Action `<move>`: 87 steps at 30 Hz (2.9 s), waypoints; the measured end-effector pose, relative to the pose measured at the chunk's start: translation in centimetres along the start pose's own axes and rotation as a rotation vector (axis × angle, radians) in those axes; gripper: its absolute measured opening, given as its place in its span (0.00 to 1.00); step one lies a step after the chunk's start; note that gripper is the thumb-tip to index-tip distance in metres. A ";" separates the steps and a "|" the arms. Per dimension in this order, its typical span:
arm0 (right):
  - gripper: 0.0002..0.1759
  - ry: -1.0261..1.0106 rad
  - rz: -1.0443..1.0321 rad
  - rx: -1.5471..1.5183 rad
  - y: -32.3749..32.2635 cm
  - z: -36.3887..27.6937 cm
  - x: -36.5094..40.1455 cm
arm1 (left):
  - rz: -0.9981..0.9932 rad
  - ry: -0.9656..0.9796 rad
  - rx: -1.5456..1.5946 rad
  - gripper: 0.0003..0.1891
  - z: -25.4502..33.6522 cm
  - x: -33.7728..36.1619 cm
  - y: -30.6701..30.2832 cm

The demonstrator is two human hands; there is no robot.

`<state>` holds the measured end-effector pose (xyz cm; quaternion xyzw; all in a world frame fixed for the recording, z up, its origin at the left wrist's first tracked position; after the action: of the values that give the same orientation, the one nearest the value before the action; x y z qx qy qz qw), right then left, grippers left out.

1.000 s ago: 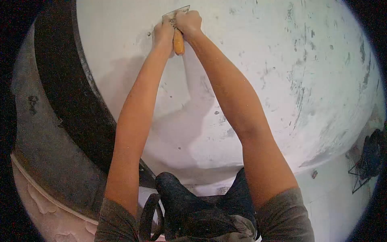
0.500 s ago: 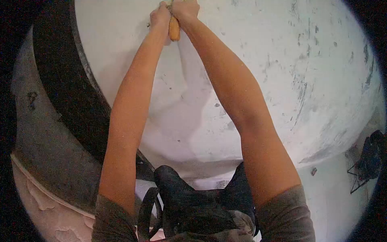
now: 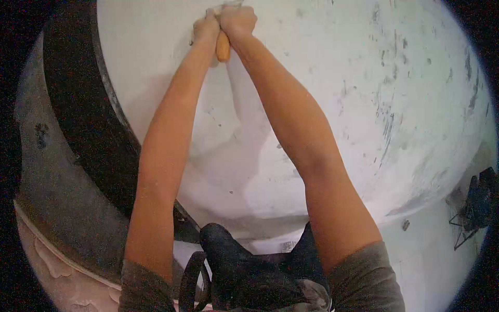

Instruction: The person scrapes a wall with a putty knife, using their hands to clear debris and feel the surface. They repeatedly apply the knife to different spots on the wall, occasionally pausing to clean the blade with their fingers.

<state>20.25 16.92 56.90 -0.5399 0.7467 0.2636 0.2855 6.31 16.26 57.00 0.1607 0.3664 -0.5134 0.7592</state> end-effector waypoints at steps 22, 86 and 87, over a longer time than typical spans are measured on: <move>0.30 0.008 0.021 0.114 1.4 1.0 -4.6 | -0.091 -0.178 -0.119 0.34 -1.0 -2.3 0.0; 0.25 -0.063 -0.305 -0.058 3.0 3.0 -5.0 | -0.075 -0.074 0.156 0.32 -2.2 -0.2 1.1; 0.24 -0.049 -0.328 -0.157 3.2 3.3 -4.6 | -0.151 -0.030 0.047 0.32 -2.5 -1.3 1.3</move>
<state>18.87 23.14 58.12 -0.6684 0.6185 0.2841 0.2999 6.18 19.21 56.04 0.1424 0.3538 -0.5800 0.7198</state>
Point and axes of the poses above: each hand's wrist, its own x-axis away from the middle knuckle, its own y-axis out of the palm, z = x × y, the point moved 8 cm from there along -x, towards the middle knuckle, and after that the axes turned 14 degrees about -z, right-handed, at the moved point
